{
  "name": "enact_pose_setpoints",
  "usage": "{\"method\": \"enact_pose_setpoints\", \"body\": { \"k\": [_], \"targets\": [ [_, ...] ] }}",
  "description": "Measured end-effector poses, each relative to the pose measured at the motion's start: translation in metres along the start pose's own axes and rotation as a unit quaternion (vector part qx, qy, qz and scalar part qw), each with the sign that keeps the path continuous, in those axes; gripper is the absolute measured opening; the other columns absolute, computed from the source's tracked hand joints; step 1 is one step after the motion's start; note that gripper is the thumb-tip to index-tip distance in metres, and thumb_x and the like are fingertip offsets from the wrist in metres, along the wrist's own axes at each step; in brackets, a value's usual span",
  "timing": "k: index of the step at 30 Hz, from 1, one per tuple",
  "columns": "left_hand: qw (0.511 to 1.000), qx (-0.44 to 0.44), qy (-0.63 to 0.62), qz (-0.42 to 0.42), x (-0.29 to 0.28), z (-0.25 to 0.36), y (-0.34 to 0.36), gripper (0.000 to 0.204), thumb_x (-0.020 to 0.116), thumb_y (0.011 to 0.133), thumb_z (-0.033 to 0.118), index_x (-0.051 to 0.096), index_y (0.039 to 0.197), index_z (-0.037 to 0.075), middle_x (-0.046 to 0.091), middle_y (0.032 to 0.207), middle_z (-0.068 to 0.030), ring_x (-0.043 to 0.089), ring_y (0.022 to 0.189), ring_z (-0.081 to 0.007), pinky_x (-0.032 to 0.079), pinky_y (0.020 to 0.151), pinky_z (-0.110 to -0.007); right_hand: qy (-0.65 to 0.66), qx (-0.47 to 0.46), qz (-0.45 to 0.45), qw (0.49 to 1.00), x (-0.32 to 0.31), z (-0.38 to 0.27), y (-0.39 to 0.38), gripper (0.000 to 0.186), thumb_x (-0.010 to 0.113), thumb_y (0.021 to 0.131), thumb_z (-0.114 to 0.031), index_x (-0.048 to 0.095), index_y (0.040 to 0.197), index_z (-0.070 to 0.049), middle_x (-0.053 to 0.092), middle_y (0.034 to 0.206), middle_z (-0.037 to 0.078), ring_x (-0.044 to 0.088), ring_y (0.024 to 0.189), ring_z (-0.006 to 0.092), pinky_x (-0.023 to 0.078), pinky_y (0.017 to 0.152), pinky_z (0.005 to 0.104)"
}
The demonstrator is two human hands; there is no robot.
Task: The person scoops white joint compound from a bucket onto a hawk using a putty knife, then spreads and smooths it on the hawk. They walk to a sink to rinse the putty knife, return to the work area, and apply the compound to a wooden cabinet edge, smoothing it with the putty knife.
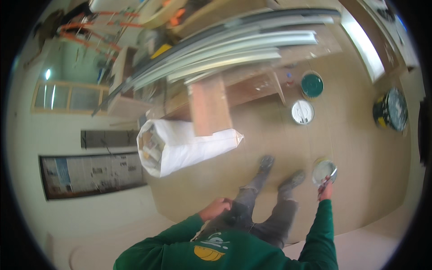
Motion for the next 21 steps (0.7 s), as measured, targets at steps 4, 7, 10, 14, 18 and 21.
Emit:
{"method": "enact_pose_setpoints", "body": {
  "k": [4,7,10,14,18,21],
  "targets": [
    [0.970,-0.009,-0.239,0.036,0.003,0.013,-0.034,0.017,0.061,0.088,0.006,0.069,0.103,0.004,0.067,0.096,-0.0019,0.061,0.089,-0.0119,0.048,0.085,-0.027,-0.246,-0.025,-0.043,0.968,0.047,-0.021,-0.095,0.028,0.052,0.105,-0.032,0.070,0.114,-0.011,0.063,0.084,0.000,0.046,0.054,0.0072,0.035,0.046,0.0268],
    [0.956,0.061,-0.280,0.058,-0.005,0.015,-0.047,0.016,0.058,0.094,0.011,0.069,0.103,0.005,0.068,0.096,0.0000,0.061,0.090,-0.0102,0.049,0.082,-0.027,-0.273,-0.005,-0.120,0.954,0.093,-0.034,-0.179,0.028,0.055,0.104,-0.029,0.071,0.105,-0.005,0.061,0.074,-0.001,0.045,0.052,0.0071,0.034,0.044,0.0268],
    [0.965,0.117,-0.219,0.085,-0.009,-0.005,-0.041,0.026,0.054,0.101,0.023,0.070,0.105,0.003,0.067,0.094,0.0007,0.060,0.088,-0.0099,0.049,0.079,-0.029,-0.347,0.008,-0.217,0.912,0.153,-0.066,-0.292,0.029,0.061,0.102,-0.029,0.071,0.102,-0.002,0.065,0.076,0.000,0.046,0.052,0.0075,0.034,0.045,0.0261],
    [0.959,0.147,-0.193,0.149,-0.035,0.012,-0.055,0.043,0.050,0.107,0.040,0.071,0.107,0.002,0.065,0.090,-0.0010,0.058,0.080,-0.0110,0.048,0.073,-0.030,-0.406,-0.028,-0.331,0.851,0.238,-0.087,-0.410,0.032,0.062,0.102,-0.030,0.069,0.109,0.000,0.071,0.084,0.005,0.043,0.048,0.0057,0.031,0.042,0.0248],
    [0.946,0.190,-0.201,0.171,-0.079,-0.022,-0.048,0.048,0.047,0.108,0.044,0.072,0.105,0.003,0.064,0.086,-0.0026,0.056,0.075,-0.0113,0.046,0.068,-0.028,-0.406,-0.033,-0.409,0.816,0.315,-0.095,-0.500,0.033,0.059,0.103,-0.029,0.068,0.112,0.002,0.071,0.084,0.007,0.039,0.043,0.0046,0.028,0.041,0.0227],
    [0.926,0.176,-0.274,0.191,-0.127,-0.021,-0.086,0.053,0.044,0.109,0.046,0.073,0.103,0.003,0.060,0.078,-0.0023,0.053,0.068,-0.0117,0.043,0.063,-0.029,-0.382,-0.092,-0.481,0.784,0.372,-0.093,-0.545,0.035,0.057,0.104,-0.029,0.068,0.114,0.003,0.071,0.084,0.007,0.040,0.043,0.0046,0.028,0.040,0.0216]
  ]
}}
Point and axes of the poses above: each hand's wrist, its own y-axis towards the middle knuckle, its own x-axis out of the palm, z = x × y, the point moved 2 cm from there along y, towards the middle knuckle
